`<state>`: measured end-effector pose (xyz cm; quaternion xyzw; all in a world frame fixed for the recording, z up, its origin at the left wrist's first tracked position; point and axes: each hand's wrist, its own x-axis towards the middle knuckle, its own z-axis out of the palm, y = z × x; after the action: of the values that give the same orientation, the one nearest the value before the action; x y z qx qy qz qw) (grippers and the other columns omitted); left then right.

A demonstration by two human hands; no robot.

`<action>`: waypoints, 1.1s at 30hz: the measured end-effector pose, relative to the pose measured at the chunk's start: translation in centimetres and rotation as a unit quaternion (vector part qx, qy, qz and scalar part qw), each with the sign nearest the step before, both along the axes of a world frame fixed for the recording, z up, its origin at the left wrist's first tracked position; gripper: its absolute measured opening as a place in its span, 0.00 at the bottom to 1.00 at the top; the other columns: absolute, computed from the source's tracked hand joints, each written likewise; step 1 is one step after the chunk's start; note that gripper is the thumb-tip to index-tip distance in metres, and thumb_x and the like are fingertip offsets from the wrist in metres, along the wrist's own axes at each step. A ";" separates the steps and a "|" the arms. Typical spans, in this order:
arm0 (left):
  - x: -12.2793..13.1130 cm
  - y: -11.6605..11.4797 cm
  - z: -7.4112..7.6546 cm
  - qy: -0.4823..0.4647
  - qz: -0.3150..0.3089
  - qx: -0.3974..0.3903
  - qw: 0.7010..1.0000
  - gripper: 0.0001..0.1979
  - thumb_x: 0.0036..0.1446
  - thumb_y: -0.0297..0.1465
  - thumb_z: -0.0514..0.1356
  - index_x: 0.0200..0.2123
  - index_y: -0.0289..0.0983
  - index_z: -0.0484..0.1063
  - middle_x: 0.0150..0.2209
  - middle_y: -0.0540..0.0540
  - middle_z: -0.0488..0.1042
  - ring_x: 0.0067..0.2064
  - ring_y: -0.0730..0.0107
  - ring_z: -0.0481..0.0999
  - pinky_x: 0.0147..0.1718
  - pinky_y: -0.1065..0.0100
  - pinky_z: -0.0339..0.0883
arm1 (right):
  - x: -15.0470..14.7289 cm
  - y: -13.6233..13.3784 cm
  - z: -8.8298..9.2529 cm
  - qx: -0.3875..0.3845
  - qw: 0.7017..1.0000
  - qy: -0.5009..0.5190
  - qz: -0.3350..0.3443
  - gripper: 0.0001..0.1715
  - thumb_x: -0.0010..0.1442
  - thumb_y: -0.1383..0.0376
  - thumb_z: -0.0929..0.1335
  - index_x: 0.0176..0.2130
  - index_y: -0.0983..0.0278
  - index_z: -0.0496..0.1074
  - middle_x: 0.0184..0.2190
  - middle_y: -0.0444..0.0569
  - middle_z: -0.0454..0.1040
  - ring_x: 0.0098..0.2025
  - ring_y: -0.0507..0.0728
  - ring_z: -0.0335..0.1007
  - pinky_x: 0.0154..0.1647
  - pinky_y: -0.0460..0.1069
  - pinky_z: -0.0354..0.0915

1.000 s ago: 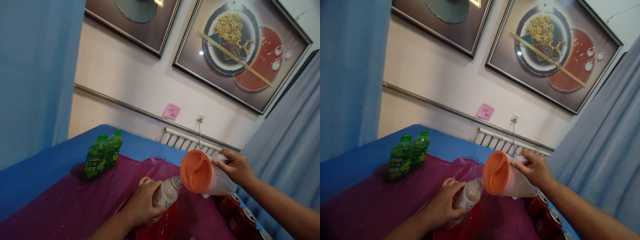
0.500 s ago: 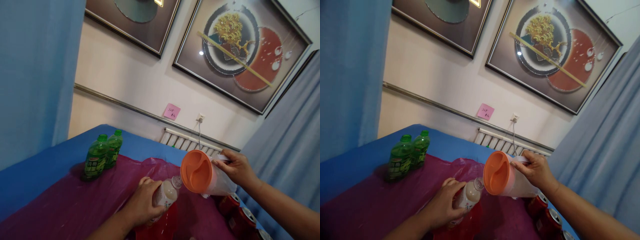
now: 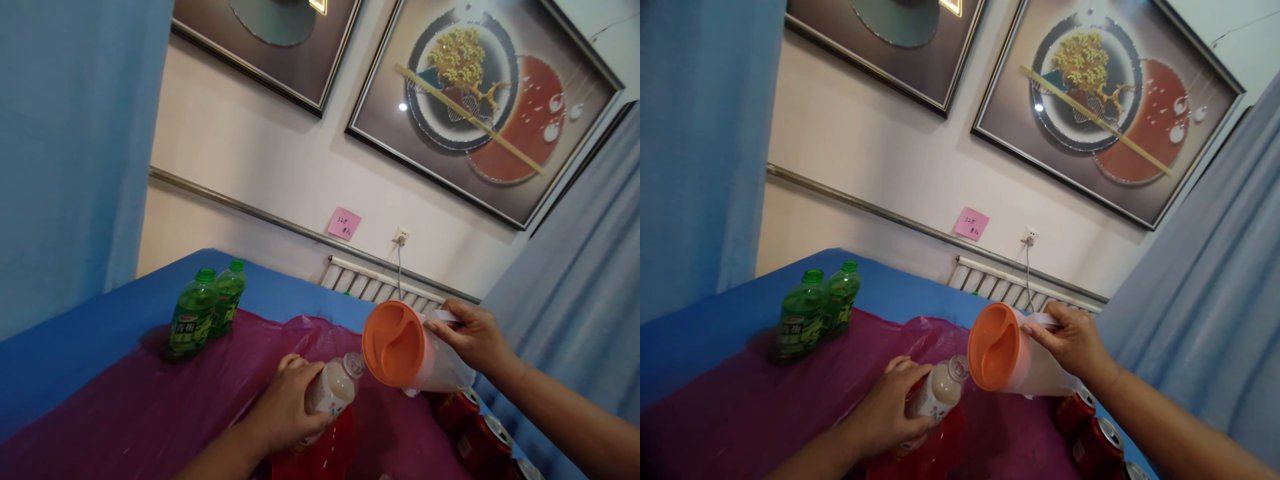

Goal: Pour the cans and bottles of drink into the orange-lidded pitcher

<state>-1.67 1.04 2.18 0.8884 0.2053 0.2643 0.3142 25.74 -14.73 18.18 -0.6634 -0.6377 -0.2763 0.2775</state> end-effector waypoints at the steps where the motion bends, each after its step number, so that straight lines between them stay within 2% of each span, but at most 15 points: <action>1: 0.0 0.0 0.0 0.001 0.001 0.001 1.000 0.24 0.42 0.34 0.71 0.45 0.40 0.75 0.39 0.49 0.76 0.45 0.56 0.69 0.55 0.56 0.54 | 0.0 0.0 0.0 -0.001 1.000 -0.001 0.000 0.26 0.59 0.48 0.68 0.21 0.60 0.59 0.16 0.36 0.53 0.18 0.49 0.50 0.20 0.45 0.49; 26: -0.1 -0.1 0.3 0.024 0.007 0.003 1.000 0.25 0.41 0.36 0.70 0.46 0.41 0.75 0.41 0.48 0.77 0.47 0.55 0.70 0.56 0.56 0.56 | -0.4 -0.3 0.3 -0.023 0.999 0.020 -0.016 0.27 0.57 0.46 0.69 0.21 0.59 0.58 0.16 0.37 0.54 0.19 0.49 0.50 0.21 0.46 0.48; 33: 0.0 -0.1 0.0 0.021 0.009 0.004 1.000 0.25 0.41 0.35 0.71 0.45 0.40 0.75 0.41 0.47 0.77 0.47 0.55 0.69 0.56 0.57 0.56 | -0.3 -0.3 0.3 -0.027 0.999 0.023 -0.017 0.26 0.57 0.47 0.69 0.21 0.60 0.60 0.16 0.37 0.54 0.19 0.49 0.51 0.21 0.46 0.49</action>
<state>-1.64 0.90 2.16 0.8933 0.2186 0.2489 0.3036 25.47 -15.06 18.46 -0.6876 -0.6268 -0.2484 0.2695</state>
